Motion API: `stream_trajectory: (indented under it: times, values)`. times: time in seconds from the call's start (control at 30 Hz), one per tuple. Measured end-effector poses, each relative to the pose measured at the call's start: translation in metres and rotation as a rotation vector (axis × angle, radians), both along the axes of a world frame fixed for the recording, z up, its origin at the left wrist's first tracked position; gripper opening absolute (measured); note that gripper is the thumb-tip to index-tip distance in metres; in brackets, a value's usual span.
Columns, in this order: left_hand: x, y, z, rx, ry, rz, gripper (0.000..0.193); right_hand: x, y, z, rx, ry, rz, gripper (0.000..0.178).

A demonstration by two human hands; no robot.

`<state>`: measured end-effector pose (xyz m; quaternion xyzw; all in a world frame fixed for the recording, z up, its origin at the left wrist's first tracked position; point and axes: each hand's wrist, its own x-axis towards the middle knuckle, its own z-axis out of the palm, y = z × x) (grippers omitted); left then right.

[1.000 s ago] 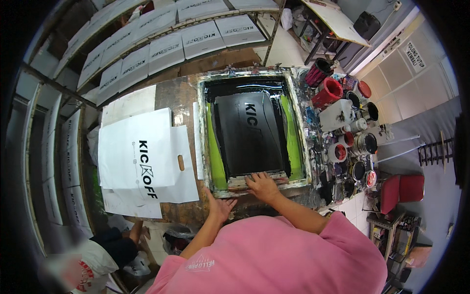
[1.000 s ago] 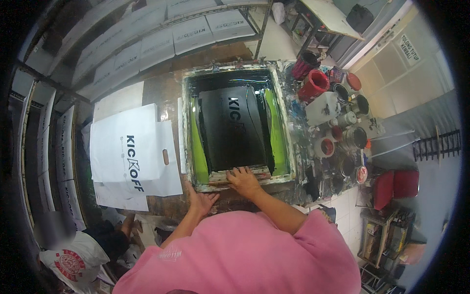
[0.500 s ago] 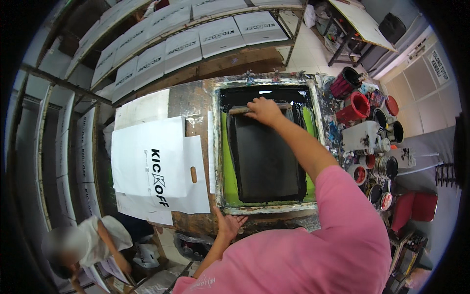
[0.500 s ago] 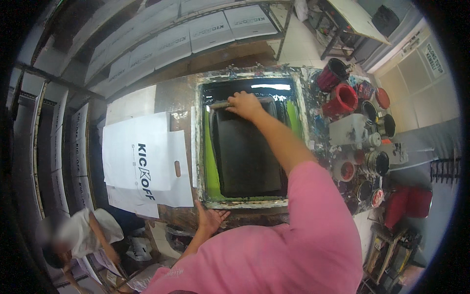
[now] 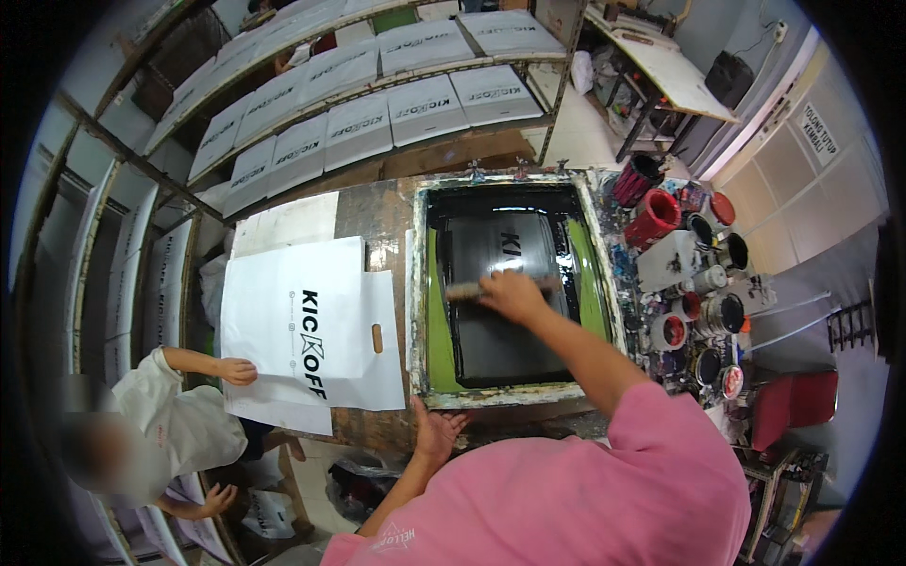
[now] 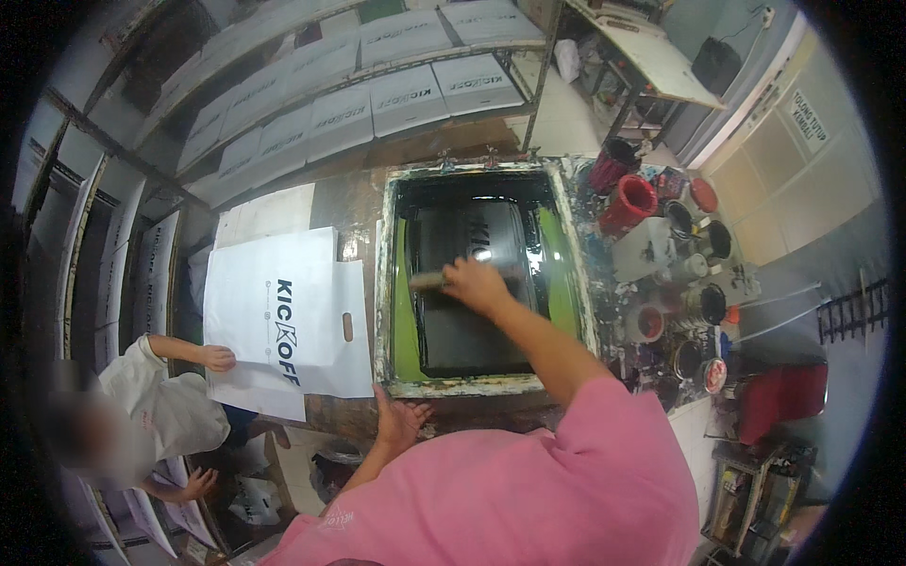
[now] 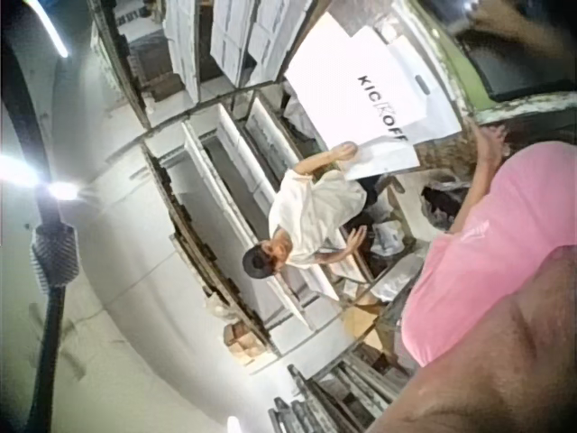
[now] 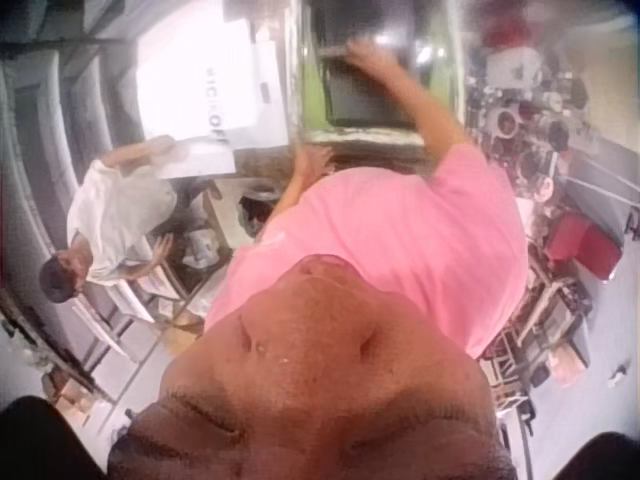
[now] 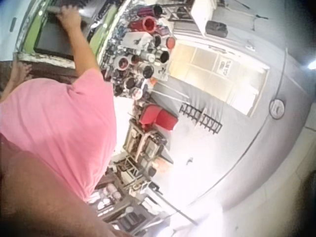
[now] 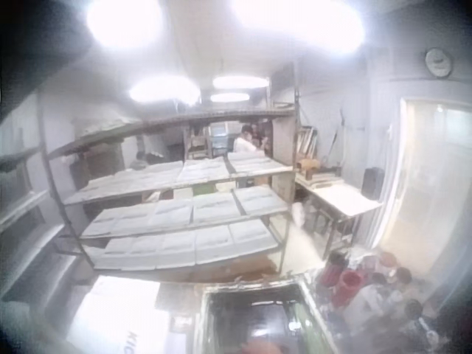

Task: The person performs screen printing on white tote bags by placing a bag on the workspace, pulling ink across a mesh screen with a squeegee, and then lifting the bag to place it on a drying rack.

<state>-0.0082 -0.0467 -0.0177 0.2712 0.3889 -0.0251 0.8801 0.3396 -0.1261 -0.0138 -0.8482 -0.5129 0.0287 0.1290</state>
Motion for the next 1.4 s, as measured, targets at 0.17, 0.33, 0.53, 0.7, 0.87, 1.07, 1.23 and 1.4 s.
stream_trajectory:
  times: [0.17, 0.33, 0.53, 0.7, 0.87, 1.07, 1.23, 1.4]
  values:
    - [0.003, 0.001, 0.042, 0.034, -0.186, -0.033, 0.122, -0.119, -0.068, 0.083, -0.156, 0.167, -0.028, 0.043]
    - [0.015, 0.015, 0.105, 0.044, -0.571, -0.068, 0.118, -0.138, -0.083, 0.186, 0.042, -0.019, -0.030, 0.041]
    - [0.075, 0.041, 0.173, 0.367, -0.970, -0.160, 0.109, -0.103, -0.041, 0.255, 0.319, -0.442, -0.195, 0.033]
    - [0.085, 0.046, 0.097, 1.386, -0.316, -0.465, 0.101, -0.088, -0.026, 0.276, 0.408, -0.459, -0.195, 0.031]
    - [0.044, 0.036, 0.006, 1.999, 0.199, -0.759, 0.105, -0.072, -0.021, 0.286, 0.425, -0.443, -0.199, 0.033]
    - [0.032, 0.032, -0.057, 2.068, 0.232, -0.832, 0.114, -0.053, -0.009, 0.301, 0.443, -0.415, -0.196, 0.034]
    - [0.057, 0.021, -0.029, 1.903, 0.323, -0.974, 0.118, -0.037, -0.003, 0.318, 0.478, -0.407, -0.192, 0.033]
    - [0.096, 0.024, 0.028, 1.821, -0.016, -0.499, 0.081, -0.025, 0.002, 0.328, 0.482, -0.408, -0.200, 0.033]
